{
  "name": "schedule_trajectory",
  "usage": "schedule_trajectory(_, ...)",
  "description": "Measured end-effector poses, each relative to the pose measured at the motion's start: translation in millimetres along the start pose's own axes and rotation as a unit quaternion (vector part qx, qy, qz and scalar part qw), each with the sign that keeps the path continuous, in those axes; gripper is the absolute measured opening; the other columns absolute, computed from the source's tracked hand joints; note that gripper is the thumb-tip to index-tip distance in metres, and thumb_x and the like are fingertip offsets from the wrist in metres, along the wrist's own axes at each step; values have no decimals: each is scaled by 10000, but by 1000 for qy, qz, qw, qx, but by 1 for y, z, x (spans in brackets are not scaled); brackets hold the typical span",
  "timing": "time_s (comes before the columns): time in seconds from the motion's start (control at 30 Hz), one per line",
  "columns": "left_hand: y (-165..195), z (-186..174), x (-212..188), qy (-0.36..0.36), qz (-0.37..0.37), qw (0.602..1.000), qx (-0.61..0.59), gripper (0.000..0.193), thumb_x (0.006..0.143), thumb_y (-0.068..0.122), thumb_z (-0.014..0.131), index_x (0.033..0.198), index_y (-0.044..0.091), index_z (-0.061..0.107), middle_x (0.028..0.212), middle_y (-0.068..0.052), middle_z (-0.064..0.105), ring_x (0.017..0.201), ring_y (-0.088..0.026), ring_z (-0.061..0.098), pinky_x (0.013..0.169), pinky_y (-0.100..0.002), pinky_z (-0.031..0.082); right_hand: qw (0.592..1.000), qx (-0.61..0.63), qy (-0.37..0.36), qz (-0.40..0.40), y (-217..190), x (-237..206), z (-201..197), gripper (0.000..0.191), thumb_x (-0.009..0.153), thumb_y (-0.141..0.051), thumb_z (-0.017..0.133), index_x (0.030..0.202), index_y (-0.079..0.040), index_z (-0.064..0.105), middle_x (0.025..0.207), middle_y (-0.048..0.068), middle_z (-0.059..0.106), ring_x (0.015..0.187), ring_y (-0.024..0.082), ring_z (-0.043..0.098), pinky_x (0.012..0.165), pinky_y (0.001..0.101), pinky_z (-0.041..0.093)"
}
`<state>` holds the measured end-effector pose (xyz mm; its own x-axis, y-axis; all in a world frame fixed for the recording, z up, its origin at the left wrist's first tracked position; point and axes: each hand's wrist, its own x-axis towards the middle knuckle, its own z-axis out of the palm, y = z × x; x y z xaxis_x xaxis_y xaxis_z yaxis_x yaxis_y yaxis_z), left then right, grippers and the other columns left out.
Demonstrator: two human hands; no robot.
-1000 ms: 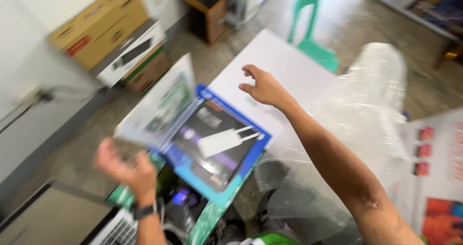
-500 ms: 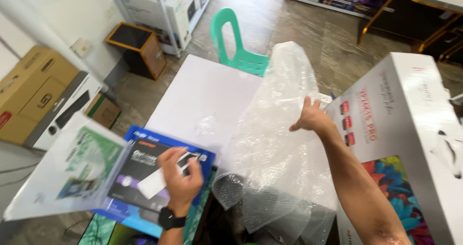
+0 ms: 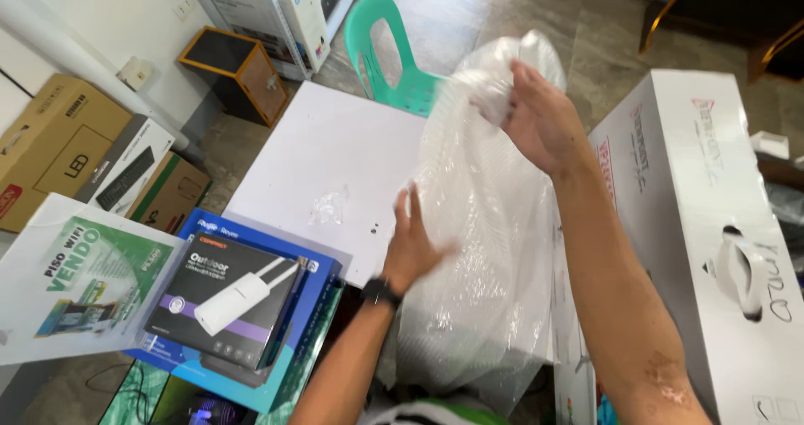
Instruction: The person takes a router box from a retail shelf, then wraps a large monitor box in bubble wrap on a work desk, folding the wrap around the box and tucking the edges. They move chairs and other product boxes aside while working and finally set the router box on the desk next to a laptop.
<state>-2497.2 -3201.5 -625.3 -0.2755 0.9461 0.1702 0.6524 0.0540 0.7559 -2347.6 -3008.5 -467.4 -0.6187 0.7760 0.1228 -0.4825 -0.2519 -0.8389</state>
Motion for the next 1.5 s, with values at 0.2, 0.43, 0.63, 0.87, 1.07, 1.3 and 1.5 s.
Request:
schedule_trajectory(0.2, -11, -19, 103, 216, -156, 955, -133, 641, 843, 171, 722, 1433, 100, 482, 792, -136, 592, 735, -268, 641, 721, -423, 549, 942, -260, 176, -116, 28, -16, -35, 417, 1043, -229, 628, 1364, 11, 514, 1329, 105, 630, 1229, 189, 606, 1070, 317, 481)
schedule_trajectory(0.43, -22, -95, 187, 339, -208, 860, -320, 545, 895, 191, 741, 1315, -13, 460, 1226, -168, 604, 1076, -217, 590, 916, -358, 503, 835, -509, 174, 116, 113, -74, -94, 387, 905, -368, 728, 1091, -33, 674, 982, 100, 727, 900, 199, 666, 783, 340, 538)
schedule_trajectory(0.63, -49, -122, 212, 382, -253, 736, -499, 346, 910, 162, 645, 1175, -4, 496, 969, -150, 575, 838, -268, 525, 675, -426, 438, 771, -565, 36, 293, 171, -99, -61, 701, 860, -624, 705, 1155, 9, 646, 1162, 213, 679, 1057, 300, 659, 919, 419, 532)
schedule_trajectory(0.87, -102, -127, 222, 156, -180, 723, -649, 204, 959, 135, 727, 1124, 64, 629, 1004, -68, 608, 949, -204, 571, 882, -423, 543, 779, -612, -66, 118, 219, -67, -6, 685, 803, -454, 841, 1213, 37, 594, 1273, 249, 594, 1143, 417, 598, 886, 482, 498)
schedule_trajectory(1.07, -149, -156, 209, -8, 7, 989, -148, 618, 919, 179, 738, 1513, 130, 572, 1598, -133, 537, 1499, -302, 481, 1212, -412, 390, 946, -169, 236, 141, 192, -18, -67, 78, 919, -99, 528, 975, -55, 560, 810, 73, 643, 641, 179, 661, 565, 350, 589)
schedule_trajectory(1.3, -189, -151, 201, -91, -117, 987, 60, 1164, 688, 103, 745, 1661, 290, 134, 1581, -215, 324, 1387, -385, 409, 1068, -445, 456, 916, -51, 394, 49, 120, 4, -124, 245, 988, -292, 626, 1086, -73, 675, 934, 24, 681, 832, 148, 652, 762, 275, 531)
schedule_trajectory(1.5, -215, -168, 212, -9, -99, 972, 214, 830, 854, 73, 650, 1627, 234, 395, 1426, -153, 531, 1292, -404, 552, 1020, -564, 462, 944, -91, 313, -58, 87, 0, -98, 370, 914, -135, 701, 1260, -70, 584, 1074, -17, 688, 972, 114, 646, 873, 263, 523)
